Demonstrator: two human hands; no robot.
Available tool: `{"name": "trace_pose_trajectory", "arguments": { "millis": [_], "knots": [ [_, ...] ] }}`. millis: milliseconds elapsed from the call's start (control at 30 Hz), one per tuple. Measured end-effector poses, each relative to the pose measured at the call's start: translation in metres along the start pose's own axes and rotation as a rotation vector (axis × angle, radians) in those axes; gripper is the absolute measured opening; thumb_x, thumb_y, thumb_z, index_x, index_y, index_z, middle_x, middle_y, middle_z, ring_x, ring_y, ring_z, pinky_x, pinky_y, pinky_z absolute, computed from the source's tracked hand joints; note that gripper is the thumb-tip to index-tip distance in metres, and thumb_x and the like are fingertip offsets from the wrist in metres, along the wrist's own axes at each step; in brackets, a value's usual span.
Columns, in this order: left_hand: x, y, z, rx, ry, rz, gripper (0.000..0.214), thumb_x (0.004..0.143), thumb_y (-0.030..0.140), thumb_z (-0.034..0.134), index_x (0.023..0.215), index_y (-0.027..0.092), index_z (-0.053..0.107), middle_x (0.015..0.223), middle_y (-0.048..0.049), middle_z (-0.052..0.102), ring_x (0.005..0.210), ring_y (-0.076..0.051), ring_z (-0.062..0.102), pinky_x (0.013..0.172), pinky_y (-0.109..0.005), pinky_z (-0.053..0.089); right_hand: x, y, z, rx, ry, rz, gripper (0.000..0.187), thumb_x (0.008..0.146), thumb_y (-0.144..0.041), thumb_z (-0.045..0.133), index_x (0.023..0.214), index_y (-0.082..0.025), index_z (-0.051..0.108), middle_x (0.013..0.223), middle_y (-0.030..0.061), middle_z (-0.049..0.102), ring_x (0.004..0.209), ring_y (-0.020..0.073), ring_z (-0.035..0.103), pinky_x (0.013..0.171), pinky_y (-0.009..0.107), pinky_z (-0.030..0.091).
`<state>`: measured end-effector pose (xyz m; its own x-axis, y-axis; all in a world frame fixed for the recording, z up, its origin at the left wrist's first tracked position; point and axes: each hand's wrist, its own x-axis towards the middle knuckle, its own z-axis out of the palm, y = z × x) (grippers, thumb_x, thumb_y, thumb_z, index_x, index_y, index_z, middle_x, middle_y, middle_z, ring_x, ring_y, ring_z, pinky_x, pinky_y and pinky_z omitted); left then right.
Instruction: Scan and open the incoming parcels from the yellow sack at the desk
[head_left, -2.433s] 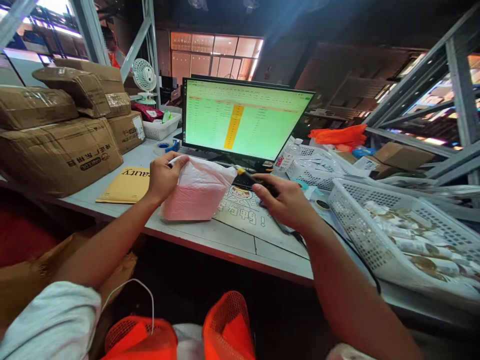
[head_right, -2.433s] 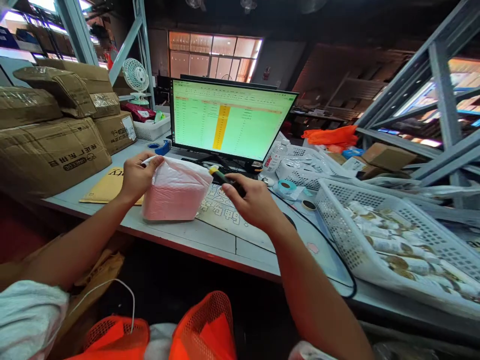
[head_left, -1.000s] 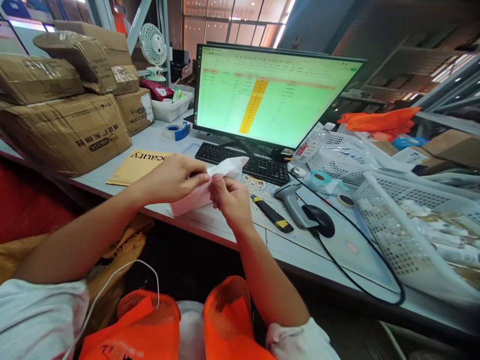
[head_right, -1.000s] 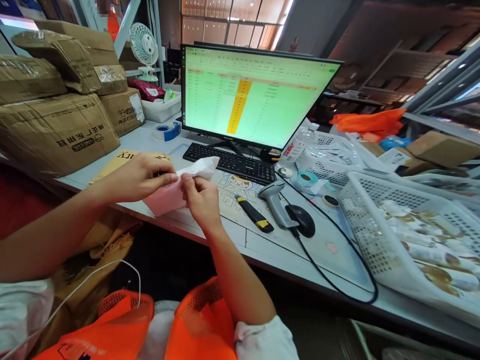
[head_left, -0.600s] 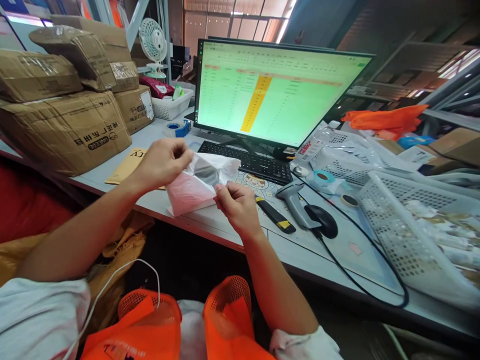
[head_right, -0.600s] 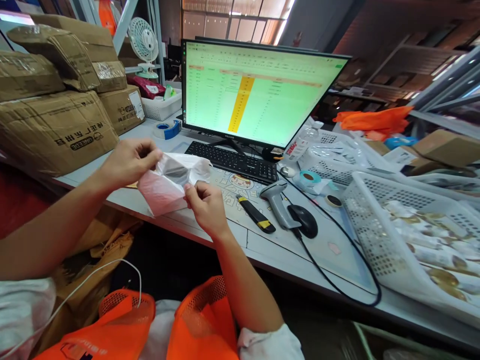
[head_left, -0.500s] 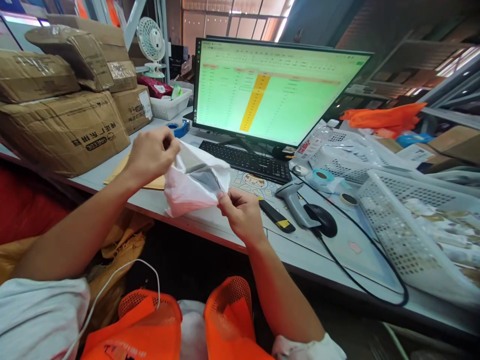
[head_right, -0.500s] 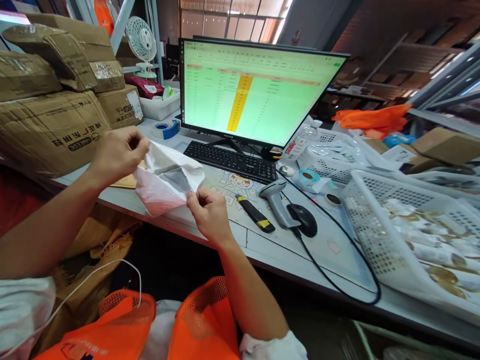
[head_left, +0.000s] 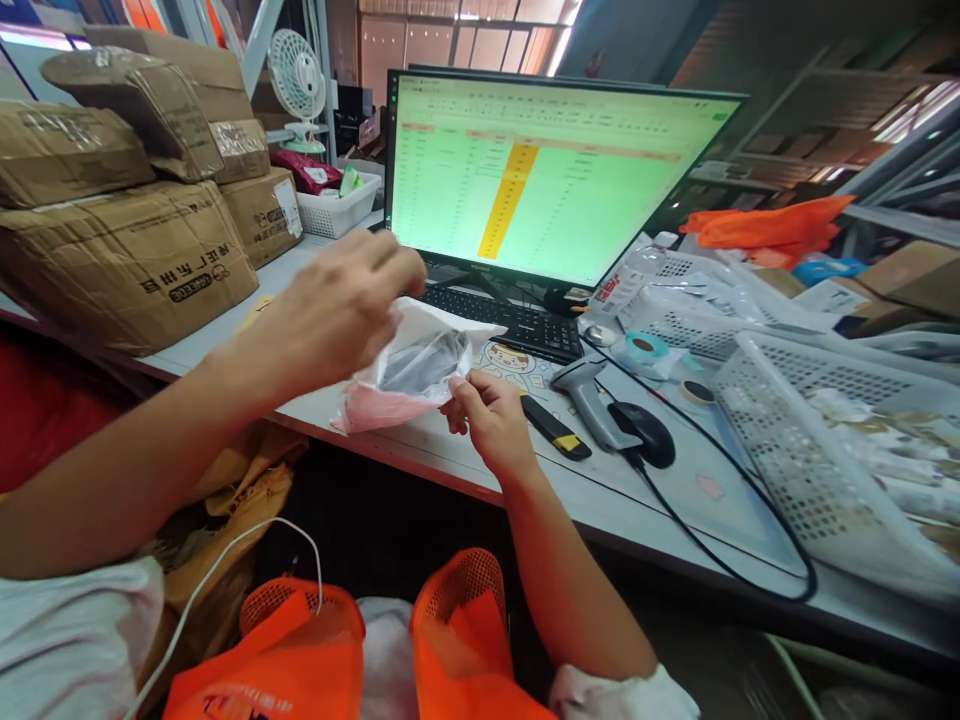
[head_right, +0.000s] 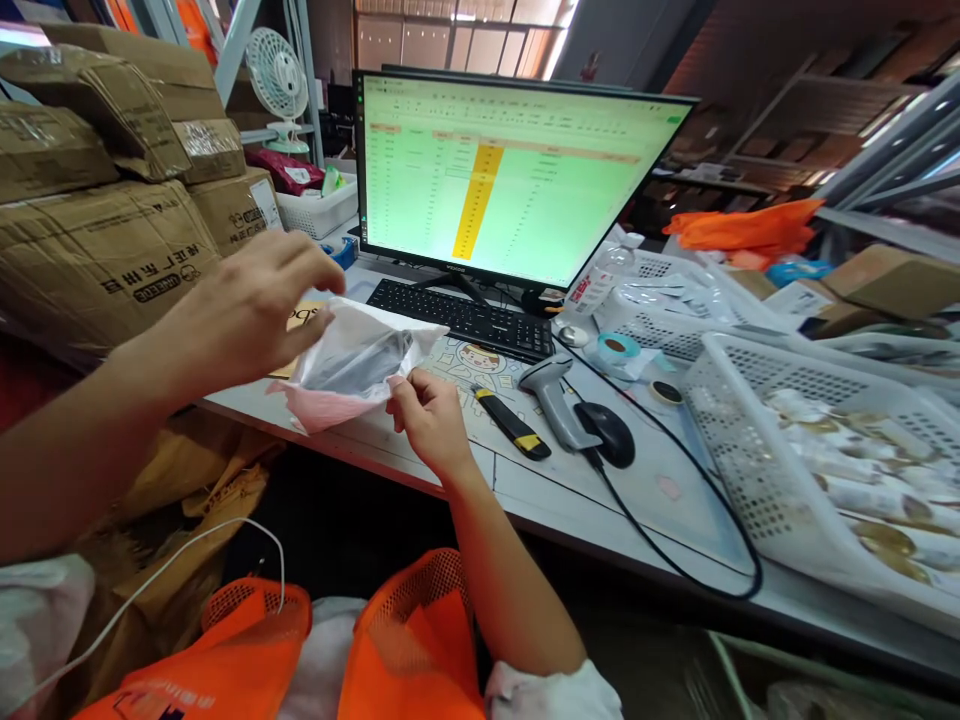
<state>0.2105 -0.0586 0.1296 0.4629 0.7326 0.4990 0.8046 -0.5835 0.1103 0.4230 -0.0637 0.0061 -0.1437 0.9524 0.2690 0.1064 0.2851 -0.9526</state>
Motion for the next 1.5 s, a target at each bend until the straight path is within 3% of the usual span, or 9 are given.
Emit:
{"name": "trace_pose_trajectory", "arguments": {
  "millis": [167, 467, 600, 733, 867, 1067, 1167, 1300, 1500],
  "knots": [
    [0.008, 0.028, 0.008, -0.047, -0.379, 0.163, 0.008, 0.089, 0.023, 0.063, 0.087, 0.021, 0.071, 0.085, -0.0048, 0.067, 0.090, -0.025, 0.066, 0.087, -0.037, 0.049, -0.004, 0.010, -0.003, 0.156, -0.092, -0.020, 0.042, 0.093, -0.054, 0.065, 0.073, -0.018, 0.063, 0.059, -0.0001, 0.063, 0.050, 0.0119, 0.054, 0.050, 0.026, 0.041],
    [0.030, -0.001, 0.042, -0.036, -0.421, 0.052, 0.010, 0.079, 0.028, 0.070, 0.078, 0.020, 0.065, 0.075, -0.0046, 0.063, 0.087, -0.025, 0.065, 0.082, -0.035, 0.047, -0.017, 0.019, -0.014, 0.146, -0.124, -0.024, 0.042, 0.094, -0.056, 0.066, 0.077, -0.017, 0.069, 0.061, 0.0006, 0.063, 0.052, 0.0123, 0.056, 0.051, 0.026, 0.043],
    [0.028, -0.008, 0.023, -0.474, -0.334, 0.069, 0.018, 0.084, 0.038, 0.060, 0.086, 0.020, 0.059, 0.085, -0.0055, 0.066, 0.087, -0.022, 0.064, 0.074, -0.032, 0.049, -0.019, 0.019, -0.012, 0.159, -0.063, -0.039, 0.044, 0.094, -0.056, 0.066, 0.075, -0.017, 0.068, 0.060, 0.0007, 0.064, 0.049, 0.0112, 0.054, 0.051, 0.026, 0.043],
    [0.026, -0.019, 0.005, -0.963, 0.083, -0.129, 0.032, 0.082, 0.040, 0.058, 0.109, 0.024, 0.052, 0.104, -0.0024, 0.069, 0.093, -0.019, 0.063, 0.073, -0.030, 0.051, -0.019, 0.019, -0.009, 0.153, -0.023, -0.043, 0.045, 0.094, -0.056, 0.065, 0.071, -0.017, 0.066, 0.059, 0.0008, 0.062, 0.050, 0.0119, 0.054, 0.052, 0.027, 0.043],
    [0.018, -0.063, 0.016, -0.981, 0.399, -0.323, 0.035, 0.085, 0.042, 0.059, 0.114, 0.028, 0.046, 0.116, 0.0033, 0.066, 0.103, -0.016, 0.063, 0.075, -0.029, 0.051, -0.018, 0.024, -0.012, 0.175, 0.059, -0.055, 0.042, 0.095, -0.053, 0.065, 0.071, -0.018, 0.064, 0.062, 0.0010, 0.062, 0.053, 0.0127, 0.053, 0.052, 0.027, 0.043],
    [-0.020, -0.141, 0.085, -0.315, 0.047, -0.565, 0.048, 0.085, 0.060, 0.064, 0.107, 0.018, 0.054, 0.108, -0.0070, 0.067, 0.104, -0.024, 0.060, 0.088, -0.040, 0.051, -0.018, 0.025, -0.021, 0.169, 0.138, -0.076, 0.042, 0.094, -0.053, 0.064, 0.070, -0.019, 0.063, 0.058, -0.0001, 0.059, 0.051, 0.0129, 0.052, 0.051, 0.027, 0.041],
    [-0.029, -0.118, 0.083, -0.183, 0.043, -0.491, 0.047, 0.089, 0.059, 0.060, 0.107, 0.017, 0.060, 0.116, -0.0120, 0.066, 0.117, -0.030, 0.056, 0.098, -0.046, 0.046, -0.018, 0.018, -0.022, 0.122, 0.142, -0.088, 0.043, 0.095, -0.053, 0.063, 0.069, -0.020, 0.063, 0.058, 0.0002, 0.059, 0.051, 0.0135, 0.051, 0.052, 0.028, 0.042],
    [-0.018, -0.033, 0.035, -0.440, 0.192, -0.123, 0.030, 0.102, 0.044, 0.051, 0.119, 0.023, 0.063, 0.118, -0.0032, 0.070, 0.102, -0.019, 0.066, 0.092, -0.036, 0.052, -0.014, 0.006, -0.013, 0.003, 0.112, -0.136, 0.045, 0.097, -0.054, 0.060, 0.067, -0.020, 0.061, 0.058, 0.0007, 0.060, 0.052, 0.0137, 0.052, 0.053, 0.028, 0.042],
    [0.032, 0.018, 0.028, 0.069, -0.480, 0.123, 0.012, 0.083, 0.026, 0.067, 0.084, 0.017, 0.075, 0.080, -0.0107, 0.073, 0.072, -0.024, 0.067, 0.068, -0.033, 0.047, -0.014, 0.003, 0.006, -0.149, 0.083, -0.220, 0.043, 0.100, -0.048, 0.056, 0.068, -0.020, 0.061, 0.063, 0.0017, 0.062, 0.059, 0.0145, 0.056, 0.060, 0.028, 0.044]
  ]
}}
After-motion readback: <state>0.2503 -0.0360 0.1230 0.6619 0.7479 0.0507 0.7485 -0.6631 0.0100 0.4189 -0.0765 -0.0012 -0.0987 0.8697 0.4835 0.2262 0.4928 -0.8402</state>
